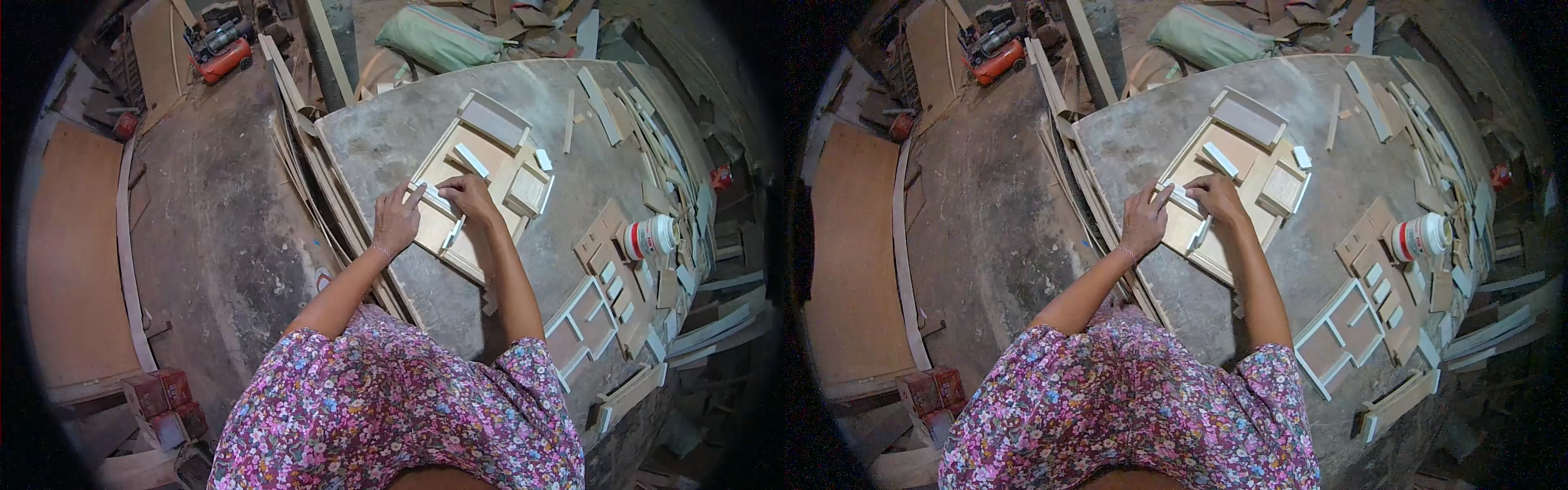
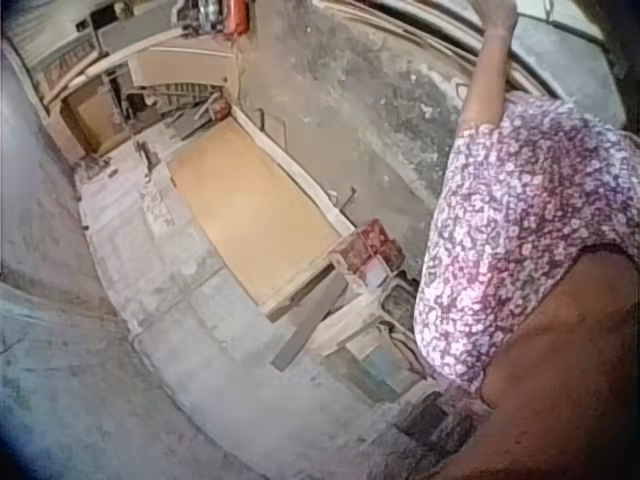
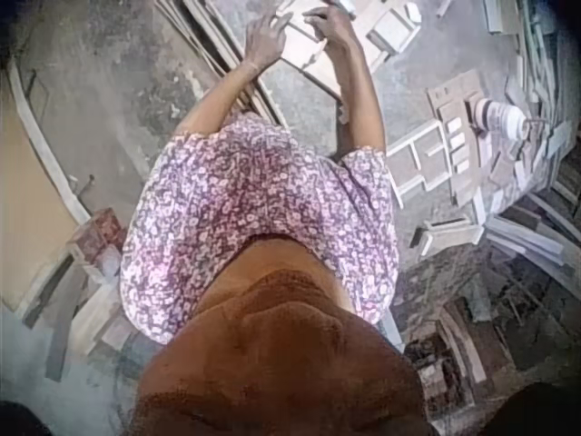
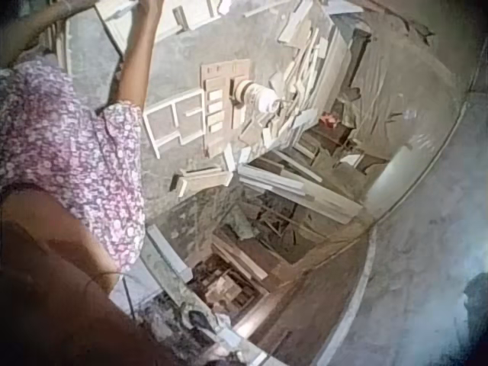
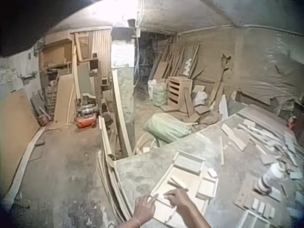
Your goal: The person assembles small wooden frames by hand on a cluttered workbench. They pick up small rectangular wooden pieces, align them with larger frame structures, and press them together to form a box-like shape. The person handles various wooden components, including slats and panels, arranging them into a specific configuration.
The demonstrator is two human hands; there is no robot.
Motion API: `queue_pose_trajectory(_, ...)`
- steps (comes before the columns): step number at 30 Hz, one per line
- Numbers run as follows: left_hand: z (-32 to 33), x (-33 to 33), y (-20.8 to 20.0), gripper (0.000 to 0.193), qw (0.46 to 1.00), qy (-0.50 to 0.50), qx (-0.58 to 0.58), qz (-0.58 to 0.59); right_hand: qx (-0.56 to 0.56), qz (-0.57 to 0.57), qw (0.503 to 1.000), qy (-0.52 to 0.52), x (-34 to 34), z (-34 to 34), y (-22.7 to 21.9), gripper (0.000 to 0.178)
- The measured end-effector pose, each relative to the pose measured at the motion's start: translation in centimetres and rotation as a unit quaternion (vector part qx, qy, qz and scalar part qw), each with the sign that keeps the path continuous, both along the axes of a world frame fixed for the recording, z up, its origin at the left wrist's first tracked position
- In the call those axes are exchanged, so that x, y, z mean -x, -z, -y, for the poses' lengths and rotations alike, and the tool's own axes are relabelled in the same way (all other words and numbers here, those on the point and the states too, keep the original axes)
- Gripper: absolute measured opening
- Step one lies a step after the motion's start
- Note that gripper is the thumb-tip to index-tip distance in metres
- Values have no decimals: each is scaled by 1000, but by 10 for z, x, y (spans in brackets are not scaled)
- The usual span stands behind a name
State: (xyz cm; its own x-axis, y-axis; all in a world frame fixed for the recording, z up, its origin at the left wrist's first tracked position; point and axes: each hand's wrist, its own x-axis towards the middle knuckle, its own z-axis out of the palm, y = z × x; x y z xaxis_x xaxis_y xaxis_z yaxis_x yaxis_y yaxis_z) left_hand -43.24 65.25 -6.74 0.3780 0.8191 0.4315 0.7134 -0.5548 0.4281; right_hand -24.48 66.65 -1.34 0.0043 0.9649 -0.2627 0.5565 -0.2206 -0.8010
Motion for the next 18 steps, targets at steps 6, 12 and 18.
queue_pose_trajectory(6, 0, 3, 0, 49, 1000, -8, 0, -12, -38, -80, 995, 35, -2, 3, 8, 21)
queue_pose_trajectory(12, 0, -1, -1, 51, 1000, 0, -8, 6, -87, -162, 979, 91, -15, 5, 44, 17)
queue_pose_trajectory(18, -2, 1, 1, 57, 999, -2, -2, 47, -76, -76, 993, 45, -12, 9, 27, 21)
